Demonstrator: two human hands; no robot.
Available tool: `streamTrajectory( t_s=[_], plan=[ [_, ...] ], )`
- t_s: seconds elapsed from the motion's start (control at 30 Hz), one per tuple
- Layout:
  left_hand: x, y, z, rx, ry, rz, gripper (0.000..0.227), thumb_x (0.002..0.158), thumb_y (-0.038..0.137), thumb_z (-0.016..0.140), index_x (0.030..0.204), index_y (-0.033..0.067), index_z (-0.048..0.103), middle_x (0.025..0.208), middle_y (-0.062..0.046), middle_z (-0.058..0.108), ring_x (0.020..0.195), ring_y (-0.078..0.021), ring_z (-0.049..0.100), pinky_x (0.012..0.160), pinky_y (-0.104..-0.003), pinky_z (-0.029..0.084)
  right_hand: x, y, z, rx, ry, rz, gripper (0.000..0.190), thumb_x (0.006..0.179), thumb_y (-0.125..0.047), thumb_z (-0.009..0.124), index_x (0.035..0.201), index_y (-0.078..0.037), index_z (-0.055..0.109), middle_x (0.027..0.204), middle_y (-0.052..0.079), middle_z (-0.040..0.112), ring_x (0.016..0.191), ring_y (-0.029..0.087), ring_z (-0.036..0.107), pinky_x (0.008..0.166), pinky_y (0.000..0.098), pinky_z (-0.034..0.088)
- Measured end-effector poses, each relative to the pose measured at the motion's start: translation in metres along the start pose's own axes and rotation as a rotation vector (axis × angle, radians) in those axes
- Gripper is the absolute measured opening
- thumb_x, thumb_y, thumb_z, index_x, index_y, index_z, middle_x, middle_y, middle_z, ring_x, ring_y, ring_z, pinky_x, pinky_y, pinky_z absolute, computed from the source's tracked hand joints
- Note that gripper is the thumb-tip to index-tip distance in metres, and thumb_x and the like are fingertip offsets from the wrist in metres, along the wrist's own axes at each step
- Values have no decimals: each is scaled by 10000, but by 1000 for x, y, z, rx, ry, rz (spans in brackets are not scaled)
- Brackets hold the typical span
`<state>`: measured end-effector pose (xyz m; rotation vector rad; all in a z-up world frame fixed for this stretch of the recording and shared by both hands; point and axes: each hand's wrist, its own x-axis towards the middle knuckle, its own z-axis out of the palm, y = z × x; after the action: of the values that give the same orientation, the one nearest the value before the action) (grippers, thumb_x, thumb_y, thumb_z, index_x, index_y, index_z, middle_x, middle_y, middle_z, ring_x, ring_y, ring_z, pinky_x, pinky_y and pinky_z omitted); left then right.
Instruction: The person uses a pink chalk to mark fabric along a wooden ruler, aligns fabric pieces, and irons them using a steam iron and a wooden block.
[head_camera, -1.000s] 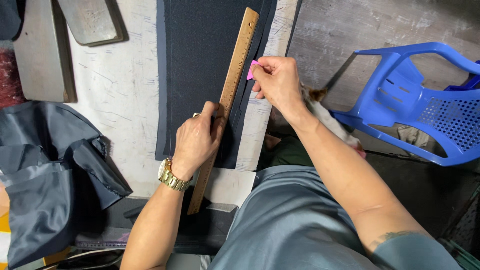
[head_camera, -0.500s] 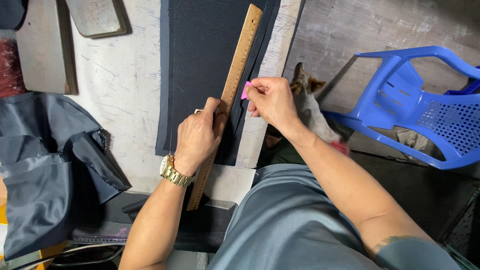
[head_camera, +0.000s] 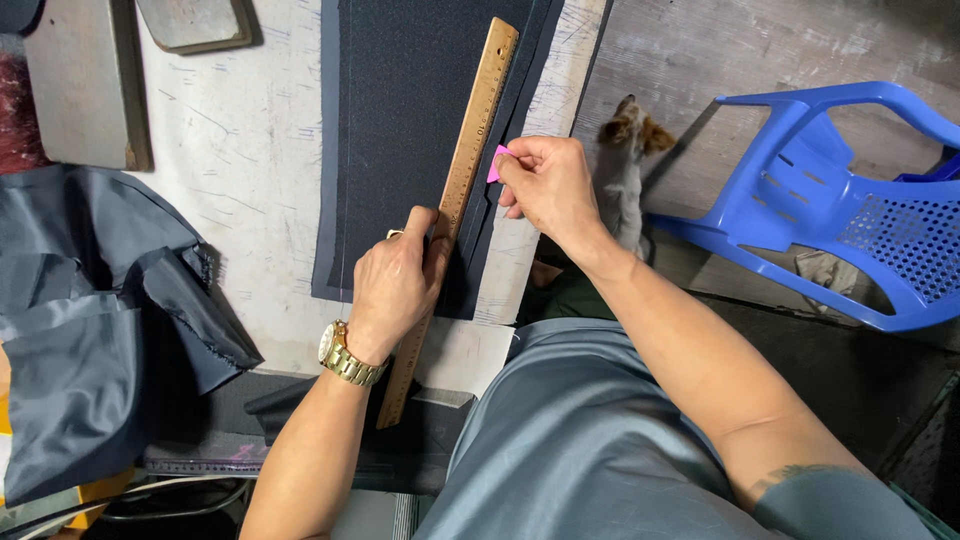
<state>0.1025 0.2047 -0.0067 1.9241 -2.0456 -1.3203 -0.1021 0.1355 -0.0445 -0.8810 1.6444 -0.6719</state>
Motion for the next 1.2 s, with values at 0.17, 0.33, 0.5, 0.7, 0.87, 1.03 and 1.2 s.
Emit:
streamTrajectory(
  t_s=[0.17,0.33,0.5,0.7,0.87,1.03,1.2],
  plan=[
    [-1,2,3,27,22,-5,257,1002,272,566,1231,181,495,770,-212,696,801,-482,725,739,-591,551,-14,-10,0,-79,-54,-36,163,890,-40,654,992,56,739,629,183,708,432,200,687,381,253,607],
    [0,1,4,22,22,-8,263,1000,260,570,1242,192,494,777,-207,694,812,-481,724,751,-589,552,-39,8,9,-116,-123,13,166,896,-37,642,989,62,738,590,192,692,434,202,680,399,254,590],
    [-5,-3,8,12,17,-22,262,1008,286,558,1245,207,478,785,-202,691,829,-482,720,764,-588,545,-42,10,10,-114,-118,37,188,913,-88,680,1030,49,734,611,179,710,451,193,699,432,255,601],
    [-24,-8,16,23,1,-39,262,1008,276,559,1244,202,470,784,-200,687,821,-472,722,758,-588,550,-41,15,9,-93,-107,23,184,920,-85,676,1037,46,731,594,169,703,451,193,702,438,251,602],
    [-38,-7,15,2,17,-43,260,1011,273,563,1245,195,482,759,-207,683,800,-486,717,730,-593,548,-40,19,10,-94,-103,-12,186,921,-68,670,1047,56,728,596,169,702,450,191,702,444,245,596],
    [-44,-16,21,4,18,-44,253,1009,294,568,1232,204,488,745,-195,682,793,-477,721,727,-586,553,-42,17,11,-89,-94,-22,200,926,-72,677,1058,74,716,601,174,701,451,187,701,447,248,599],
    [-47,-19,24,-11,27,-38,251,1006,274,570,1232,198,493,743,-207,683,784,-486,720,711,-592,550,-42,18,12,-100,-87,-33,196,923,-81,674,1048,62,721,595,163,703,448,180,703,443,243,598]
  ],
)
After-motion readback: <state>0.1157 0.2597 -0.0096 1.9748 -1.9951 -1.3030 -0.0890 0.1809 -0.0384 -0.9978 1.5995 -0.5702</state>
